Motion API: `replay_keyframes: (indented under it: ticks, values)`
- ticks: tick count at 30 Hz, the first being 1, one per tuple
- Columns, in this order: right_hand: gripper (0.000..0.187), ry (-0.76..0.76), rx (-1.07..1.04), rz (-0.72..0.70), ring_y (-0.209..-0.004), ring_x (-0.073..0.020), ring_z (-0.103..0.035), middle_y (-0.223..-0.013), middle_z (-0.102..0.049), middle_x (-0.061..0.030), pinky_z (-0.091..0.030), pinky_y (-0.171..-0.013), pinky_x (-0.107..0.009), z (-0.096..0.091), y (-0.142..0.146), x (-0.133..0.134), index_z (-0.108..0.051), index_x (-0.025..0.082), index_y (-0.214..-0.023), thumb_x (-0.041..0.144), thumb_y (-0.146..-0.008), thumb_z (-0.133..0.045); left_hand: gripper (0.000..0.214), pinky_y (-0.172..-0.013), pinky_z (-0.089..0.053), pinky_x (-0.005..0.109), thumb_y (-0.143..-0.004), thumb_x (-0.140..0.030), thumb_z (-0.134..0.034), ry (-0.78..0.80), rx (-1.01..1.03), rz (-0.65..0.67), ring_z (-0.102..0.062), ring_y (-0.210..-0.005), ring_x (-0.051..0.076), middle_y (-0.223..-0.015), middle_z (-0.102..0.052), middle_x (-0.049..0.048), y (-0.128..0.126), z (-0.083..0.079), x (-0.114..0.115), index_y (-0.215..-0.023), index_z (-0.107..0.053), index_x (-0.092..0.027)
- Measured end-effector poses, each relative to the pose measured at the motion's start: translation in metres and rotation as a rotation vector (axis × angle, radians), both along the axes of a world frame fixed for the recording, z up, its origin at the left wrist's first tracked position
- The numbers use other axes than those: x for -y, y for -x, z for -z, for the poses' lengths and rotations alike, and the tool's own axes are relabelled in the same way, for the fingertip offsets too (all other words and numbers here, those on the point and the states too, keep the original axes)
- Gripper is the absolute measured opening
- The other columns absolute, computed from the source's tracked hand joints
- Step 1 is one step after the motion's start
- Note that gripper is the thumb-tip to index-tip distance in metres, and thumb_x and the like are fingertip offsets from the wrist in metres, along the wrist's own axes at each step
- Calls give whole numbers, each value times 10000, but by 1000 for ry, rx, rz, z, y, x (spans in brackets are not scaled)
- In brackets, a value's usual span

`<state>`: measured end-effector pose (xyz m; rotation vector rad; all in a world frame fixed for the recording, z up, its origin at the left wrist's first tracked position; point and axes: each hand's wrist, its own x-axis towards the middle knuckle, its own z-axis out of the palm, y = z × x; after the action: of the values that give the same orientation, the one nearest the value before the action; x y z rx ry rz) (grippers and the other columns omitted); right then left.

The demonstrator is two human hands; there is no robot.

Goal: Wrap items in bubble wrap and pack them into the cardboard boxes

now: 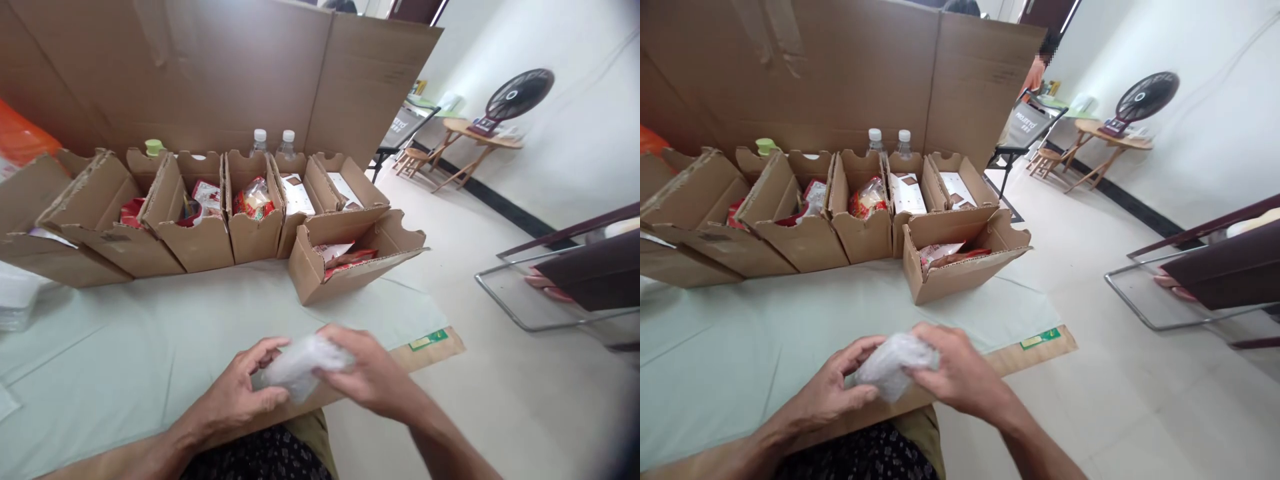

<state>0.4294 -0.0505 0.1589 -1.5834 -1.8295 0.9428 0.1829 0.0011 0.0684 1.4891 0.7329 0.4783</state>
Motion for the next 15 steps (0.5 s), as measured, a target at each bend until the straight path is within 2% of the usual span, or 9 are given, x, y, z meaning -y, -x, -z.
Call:
replay_keyframes:
  ticks: [1, 3, 5, 6, 8, 10, 12, 15]
  values:
    - [120, -107, 20, 84, -709, -187, -655, -850, -724, 13, -514, -624, -292, -17, -14, -2, -675, 292, -961, 387, -889, -693, 678, -893, -551, 339, -823, -481, -735, 9, 55, -10, -702, -1001, 244, -1160, -733, 100, 1, 3, -6, -1414, -566, -197]
    - [218, -362, 148, 402, -706, -227, -658, -872, -720, -5, -531, -602, -343, -52, -46, -10, -664, 341, -1002, 528, -891, -683, 766, -970, -557, 392, -853, -556, -707, 15, 106, -75, -713, -1090, 272, -1268, -709, 152, 2, 12, -19, -1490, -482, -194]
    - [302, -525, 404, 709, -736, -268, -645, -891, -701, -44, -531, -644, -401, -80, -77, -28, -643, 346, -1016, 605, -866, -680, 650, -957, -579, 404, -907, -572, -644, -8, 62, -160, -734, -1064, 269, -1221, -734, 167, 4, 25, -28, -1415, -553, -176]
    - [318, -548, 534, 771, -737, -277, -634, -875, -687, -61, -525, -665, -417, -88, -90, -41, -635, 327, -992, 615, -861, -668, 581, -937, -593, 400, -922, -563, -627, -31, 22, -196, -744, -1040, 265, -1173, -754, 163, 5, 31, -32, -1348, -605, -169]
    - [288, -463, 723, 719, -707, -267, -612, -805, -661, -70, -506, -678, -413, -94, -111, -71, -617, 280, -921, 561, -862, -648, 466, -894, -616, 381, -929, -521, -624, -100, -39, -235, -761, -984, 252, -1077, -786, 142, 4, 41, -35, -1231, -676, -169]
    - [182, -281, 818, 565, -701, -254, -615, -768, -662, -67, -479, -677, -381, -88, -124, -103, -608, 245, -897, 420, -861, -642, 361, -838, -632, 343, -930, -442, -626, -189, -65, -235, -771, -921, 228, -1017, -803, 116, 3, 45, -35, -1169, -708, -184]
    - [95, -107, 909, 431, -765, -266, -641, -816, -697, -85, -450, -703, -363, -78, -128, -128, -622, 217, -932, 247, -842, -625, 283, -772, -635, 297, -919, -358, -630, -286, -68, -227, -770, -853, 200, -976, -810, 89, 1, 45, -35, -1137, -725, -205]
    - [204, 38, 1033, 276, -859, -284, -658, -918, -731, -120, -431, -742, -359, -67, -130, -152, -645, 184, -1002, 108, -828, -573, 233, -700, -625, 252, -911, -290, -632, -403, -56, -231, -750, -761, 167, -931, -809, 57, -2, 42, -36, -1113, -732, -230]
